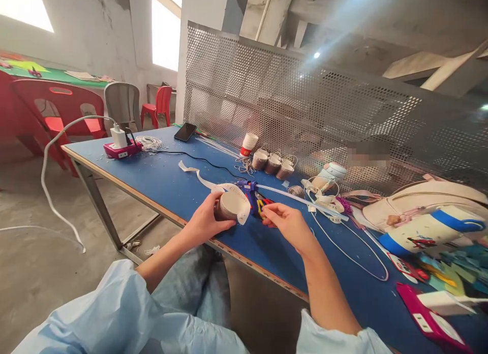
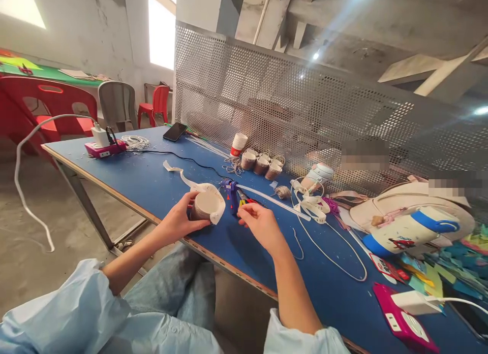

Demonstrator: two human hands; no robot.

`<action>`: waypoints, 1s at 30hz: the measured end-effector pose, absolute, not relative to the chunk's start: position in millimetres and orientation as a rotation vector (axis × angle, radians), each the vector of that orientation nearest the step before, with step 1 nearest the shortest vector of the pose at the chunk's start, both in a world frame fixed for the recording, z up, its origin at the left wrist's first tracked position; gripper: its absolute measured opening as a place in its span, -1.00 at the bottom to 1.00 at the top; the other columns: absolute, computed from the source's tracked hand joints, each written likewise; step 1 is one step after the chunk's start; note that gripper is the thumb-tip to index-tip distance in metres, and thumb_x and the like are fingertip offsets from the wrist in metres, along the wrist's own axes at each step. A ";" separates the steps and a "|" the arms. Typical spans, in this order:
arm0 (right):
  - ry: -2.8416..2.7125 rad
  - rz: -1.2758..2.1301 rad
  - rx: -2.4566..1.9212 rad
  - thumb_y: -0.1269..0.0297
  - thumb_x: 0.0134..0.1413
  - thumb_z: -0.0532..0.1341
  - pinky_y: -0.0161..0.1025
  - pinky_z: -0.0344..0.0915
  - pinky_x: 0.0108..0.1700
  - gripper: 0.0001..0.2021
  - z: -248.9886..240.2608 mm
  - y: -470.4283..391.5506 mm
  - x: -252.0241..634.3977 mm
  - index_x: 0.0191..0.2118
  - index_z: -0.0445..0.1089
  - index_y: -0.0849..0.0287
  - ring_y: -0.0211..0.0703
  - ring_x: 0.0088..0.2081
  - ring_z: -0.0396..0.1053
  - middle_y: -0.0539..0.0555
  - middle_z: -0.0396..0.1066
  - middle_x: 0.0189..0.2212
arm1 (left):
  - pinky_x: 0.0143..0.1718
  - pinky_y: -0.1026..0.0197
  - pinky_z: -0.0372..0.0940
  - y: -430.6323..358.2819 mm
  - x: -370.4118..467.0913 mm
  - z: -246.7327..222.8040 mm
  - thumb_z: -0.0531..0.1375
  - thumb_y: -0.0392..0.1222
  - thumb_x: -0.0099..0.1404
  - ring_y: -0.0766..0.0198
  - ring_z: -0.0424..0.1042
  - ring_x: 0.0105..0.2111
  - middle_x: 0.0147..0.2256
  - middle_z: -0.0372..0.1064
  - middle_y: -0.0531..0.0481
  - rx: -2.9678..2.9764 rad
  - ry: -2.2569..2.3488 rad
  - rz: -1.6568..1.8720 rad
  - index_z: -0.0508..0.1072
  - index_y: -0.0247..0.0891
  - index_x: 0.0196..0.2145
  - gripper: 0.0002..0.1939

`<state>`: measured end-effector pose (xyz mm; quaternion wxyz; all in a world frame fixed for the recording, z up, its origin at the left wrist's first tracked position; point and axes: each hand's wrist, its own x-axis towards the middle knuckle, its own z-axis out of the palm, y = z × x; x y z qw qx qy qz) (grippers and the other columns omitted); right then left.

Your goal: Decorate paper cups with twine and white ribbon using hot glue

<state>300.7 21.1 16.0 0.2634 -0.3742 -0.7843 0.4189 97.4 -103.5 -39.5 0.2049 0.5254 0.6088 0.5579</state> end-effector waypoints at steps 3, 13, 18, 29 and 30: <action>-2.099 1.087 -1.116 -0.04 -0.05 0.29 -0.21 0.40 -0.38 -0.66 14.4 34.4 316.8 -0.33 0.46 0.18 -0.11 -0.39 0.48 0.14 0.52 -0.39 | 0.11 0.05 0.26 -107.4 90.2 -37.0 0.39 -0.08 -0.02 0.01 0.36 0.07 0.11 0.34 -0.14 1.423 1.612 1.522 0.23 -0.16 0.16 -0.20; -2.220 0.950 -1.115 0.20 -0.05 0.34 -0.17 0.38 -0.16 -0.79 2.1 77.6 253.2 -0.30 0.48 0.20 -0.11 -0.26 0.47 0.13 0.55 -0.28 | 0.03 0.01 0.34 -112.0 54.4 -22.6 0.33 -0.01 0.03 -0.05 0.44 0.01 -0.10 0.53 -0.19 1.048 1.249 1.558 0.55 -0.25 -0.08 -0.50; -2.315 0.874 -1.063 0.16 0.04 0.26 -0.19 0.34 -0.23 -0.80 -8.8 82.3 240.4 -0.31 0.50 0.18 -0.11 -0.35 0.44 0.06 0.55 -0.37 | -0.27 0.13 0.36 -93.1 31.4 -23.6 0.03 0.15 0.26 0.11 0.49 -0.31 -0.35 0.52 -0.15 1.387 1.710 1.403 0.57 -0.29 -0.28 -0.51; -2.315 0.668 -1.158 0.15 0.06 0.23 -0.13 0.30 -0.13 -0.76 -17.7 77.3 228.0 -0.22 0.49 0.19 0.04 -0.21 0.45 0.18 0.54 -0.27 | -0.42 0.21 0.11 -49.6 9.3 -25.8 0.22 -0.13 0.07 0.18 0.29 -0.53 -0.57 0.34 0.03 1.700 2.101 1.140 0.59 -0.13 -0.20 -0.70; -2.311 0.652 -1.165 0.16 0.06 0.22 -0.13 0.30 -0.13 -0.76 -17.4 75.9 227.7 -0.22 0.49 0.19 0.05 -0.20 0.45 0.18 0.54 -0.27 | -0.42 0.20 0.11 -47.4 11.2 -23.3 0.18 -0.14 0.11 0.19 0.28 -0.54 -0.57 0.34 0.02 1.711 2.098 1.125 0.60 -0.16 -0.26 -0.74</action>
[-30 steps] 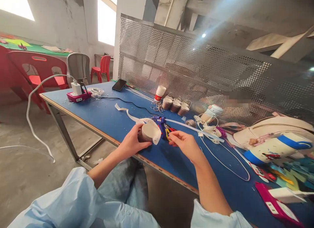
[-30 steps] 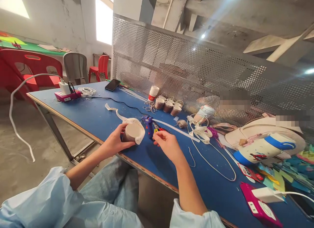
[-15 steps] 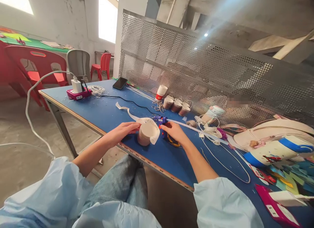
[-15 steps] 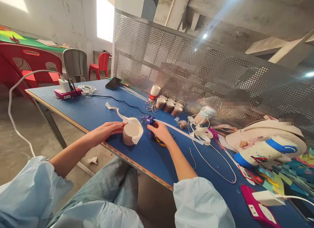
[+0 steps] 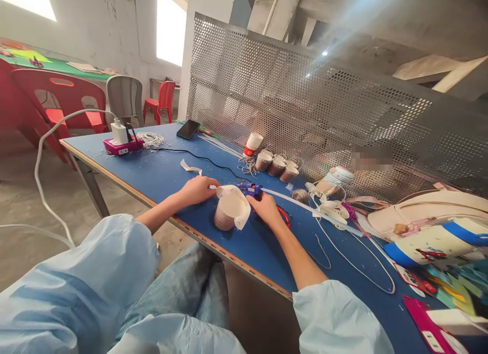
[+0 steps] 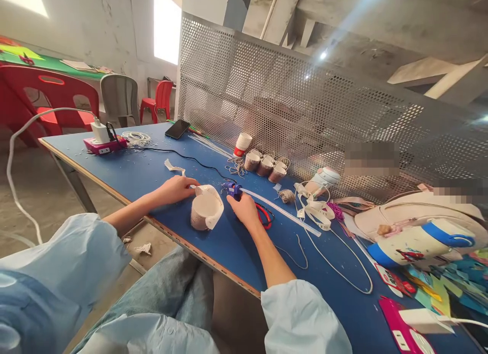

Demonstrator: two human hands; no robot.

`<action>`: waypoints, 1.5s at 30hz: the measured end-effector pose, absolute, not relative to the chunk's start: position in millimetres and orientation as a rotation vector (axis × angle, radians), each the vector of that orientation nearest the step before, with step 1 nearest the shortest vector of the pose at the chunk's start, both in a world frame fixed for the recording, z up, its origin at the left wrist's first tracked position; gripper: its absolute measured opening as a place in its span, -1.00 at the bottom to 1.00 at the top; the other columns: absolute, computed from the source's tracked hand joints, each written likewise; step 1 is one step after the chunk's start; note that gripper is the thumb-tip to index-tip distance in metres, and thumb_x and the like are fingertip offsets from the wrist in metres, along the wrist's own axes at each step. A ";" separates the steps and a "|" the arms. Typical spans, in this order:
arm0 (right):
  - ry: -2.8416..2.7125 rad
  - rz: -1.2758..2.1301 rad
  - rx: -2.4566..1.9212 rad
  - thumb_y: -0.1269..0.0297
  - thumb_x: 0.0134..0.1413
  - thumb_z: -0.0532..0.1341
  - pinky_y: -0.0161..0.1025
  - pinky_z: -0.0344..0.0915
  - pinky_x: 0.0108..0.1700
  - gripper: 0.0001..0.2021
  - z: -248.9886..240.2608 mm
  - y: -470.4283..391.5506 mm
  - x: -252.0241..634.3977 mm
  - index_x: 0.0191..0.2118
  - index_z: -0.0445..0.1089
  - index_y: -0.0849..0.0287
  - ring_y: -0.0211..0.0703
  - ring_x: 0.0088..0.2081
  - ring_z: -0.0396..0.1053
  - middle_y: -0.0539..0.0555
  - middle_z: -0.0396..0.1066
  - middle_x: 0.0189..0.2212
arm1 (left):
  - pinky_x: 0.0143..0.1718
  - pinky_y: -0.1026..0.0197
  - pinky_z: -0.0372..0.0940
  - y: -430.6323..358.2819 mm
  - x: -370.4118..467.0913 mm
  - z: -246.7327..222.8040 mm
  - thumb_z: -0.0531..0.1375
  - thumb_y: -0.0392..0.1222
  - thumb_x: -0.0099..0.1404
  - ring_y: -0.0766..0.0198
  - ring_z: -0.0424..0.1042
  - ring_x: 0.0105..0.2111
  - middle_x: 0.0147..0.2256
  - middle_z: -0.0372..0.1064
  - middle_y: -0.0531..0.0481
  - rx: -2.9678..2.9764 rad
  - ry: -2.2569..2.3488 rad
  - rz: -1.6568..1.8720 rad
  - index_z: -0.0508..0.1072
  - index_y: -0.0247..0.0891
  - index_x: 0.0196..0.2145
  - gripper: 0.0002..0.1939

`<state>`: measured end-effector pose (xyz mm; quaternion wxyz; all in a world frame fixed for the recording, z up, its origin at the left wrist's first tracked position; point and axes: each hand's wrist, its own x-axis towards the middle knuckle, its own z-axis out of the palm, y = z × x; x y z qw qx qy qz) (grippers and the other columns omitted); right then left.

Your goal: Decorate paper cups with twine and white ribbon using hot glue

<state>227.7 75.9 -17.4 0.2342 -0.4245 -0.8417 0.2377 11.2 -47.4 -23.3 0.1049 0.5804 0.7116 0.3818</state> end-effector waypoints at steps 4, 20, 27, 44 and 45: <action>-2.268 0.598 -1.184 0.17 0.05 0.20 -0.14 0.31 -0.17 -0.76 -13.9 68.9 228.7 -0.21 0.47 0.20 0.06 -0.22 0.46 0.16 0.54 -0.30 | -0.41 0.20 0.14 -47.2 16.0 -12.5 0.05 -0.16 0.18 0.21 0.28 -0.51 -0.54 0.35 0.01 1.771 2.032 1.118 0.57 -0.25 -0.21 -0.66; -2.025 0.685 -1.112 -0.05 -0.02 0.16 -0.13 0.31 -0.29 -0.67 -0.3 56.0 242.6 -0.45 0.39 0.15 -0.01 -0.44 0.42 0.08 0.45 -0.58 | -0.56 0.32 0.07 -59.4 31.3 13.4 0.08 -0.10 0.20 0.37 0.17 -0.63 -0.67 0.20 0.13 1.628 1.789 1.326 0.57 -0.35 -0.22 -0.64; -1.986 0.793 -1.118 -0.12 0.00 0.18 -0.24 0.27 -0.48 -0.59 10.0 41.0 259.8 -0.46 0.44 0.18 -0.09 -0.51 0.42 0.08 0.47 -0.57 | -0.40 0.34 0.23 -59.8 59.1 38.8 0.12 -0.26 0.17 0.36 0.34 -0.47 -0.46 0.47 0.03 1.959 1.577 1.398 0.59 -0.30 -0.26 -0.73; -1.668 0.874 -0.814 0.10 0.07 0.28 -0.14 0.42 -0.30 -0.77 27.3 14.8 300.0 -0.35 0.46 0.18 -0.09 -0.41 0.47 0.05 0.49 -0.45 | -0.45 0.36 0.19 -14.0 49.1 40.5 0.21 -0.30 0.05 0.40 0.33 -0.50 -0.53 0.38 0.14 1.855 1.158 0.877 0.51 -0.32 -0.24 -0.74; -1.671 0.879 -0.812 0.10 0.07 0.28 -0.14 0.43 -0.31 -0.78 28.2 13.4 299.7 -0.34 0.46 0.18 -0.10 -0.42 0.47 0.05 0.49 -0.44 | -0.47 0.36 0.19 -12.3 50.5 40.1 0.21 -0.30 0.04 0.40 0.32 -0.51 -0.54 0.38 0.14 1.814 1.131 0.877 0.49 -0.32 -0.28 -0.77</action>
